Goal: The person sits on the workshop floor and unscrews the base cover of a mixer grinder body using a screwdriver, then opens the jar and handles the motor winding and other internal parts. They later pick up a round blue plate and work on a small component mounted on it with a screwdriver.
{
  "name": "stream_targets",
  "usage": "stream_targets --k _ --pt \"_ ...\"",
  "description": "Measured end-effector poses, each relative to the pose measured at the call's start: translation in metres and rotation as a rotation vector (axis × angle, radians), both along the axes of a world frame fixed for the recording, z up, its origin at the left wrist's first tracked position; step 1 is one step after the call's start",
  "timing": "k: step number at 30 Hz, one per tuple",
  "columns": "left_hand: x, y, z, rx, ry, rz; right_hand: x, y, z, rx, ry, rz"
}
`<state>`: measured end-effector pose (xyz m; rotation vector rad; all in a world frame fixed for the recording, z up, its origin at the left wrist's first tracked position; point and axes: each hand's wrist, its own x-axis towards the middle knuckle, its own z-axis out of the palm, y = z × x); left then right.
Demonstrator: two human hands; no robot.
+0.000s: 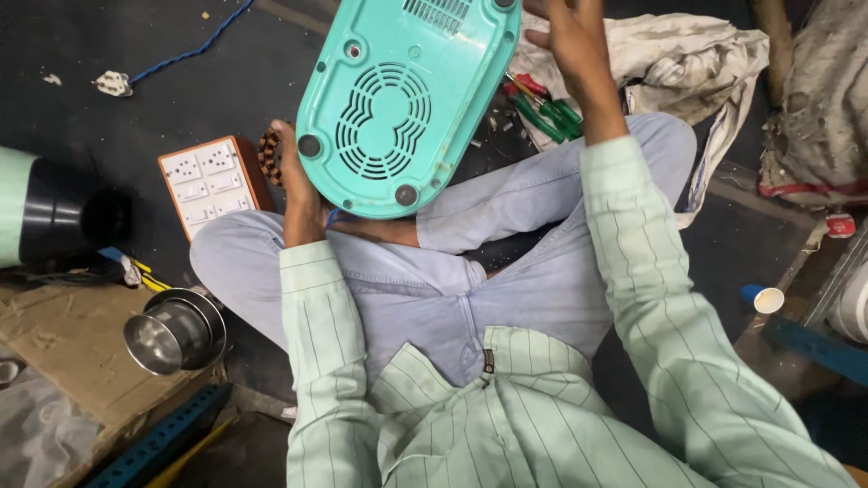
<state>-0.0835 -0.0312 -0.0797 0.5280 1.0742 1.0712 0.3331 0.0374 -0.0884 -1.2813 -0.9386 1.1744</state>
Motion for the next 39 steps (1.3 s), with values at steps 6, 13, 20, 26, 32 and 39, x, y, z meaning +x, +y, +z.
stream_targets --k 6,13,20,26,32,39 --pt "0.002 0.009 -0.013 -0.079 0.002 -0.117 -0.04 0.025 -0.02 -0.015 0.282 0.262" --pt "0.042 0.016 -0.055 -0.109 0.298 -0.275 0.013 -0.031 -0.024 0.121 0.456 0.239" --pt "0.101 0.01 -0.078 -0.125 0.587 -0.244 0.048 -0.099 -0.046 0.102 0.419 -0.029" --pt "0.115 0.004 -0.037 0.175 0.956 -0.206 0.022 -0.127 -0.019 0.17 -0.244 -0.201" --pt "0.069 -0.001 0.03 0.485 0.124 -0.272 -0.061 -0.107 0.059 0.356 -0.627 -0.095" --pt "0.046 -0.015 0.055 0.466 -0.088 -0.29 -0.156 -0.137 0.132 0.679 -1.018 -0.039"
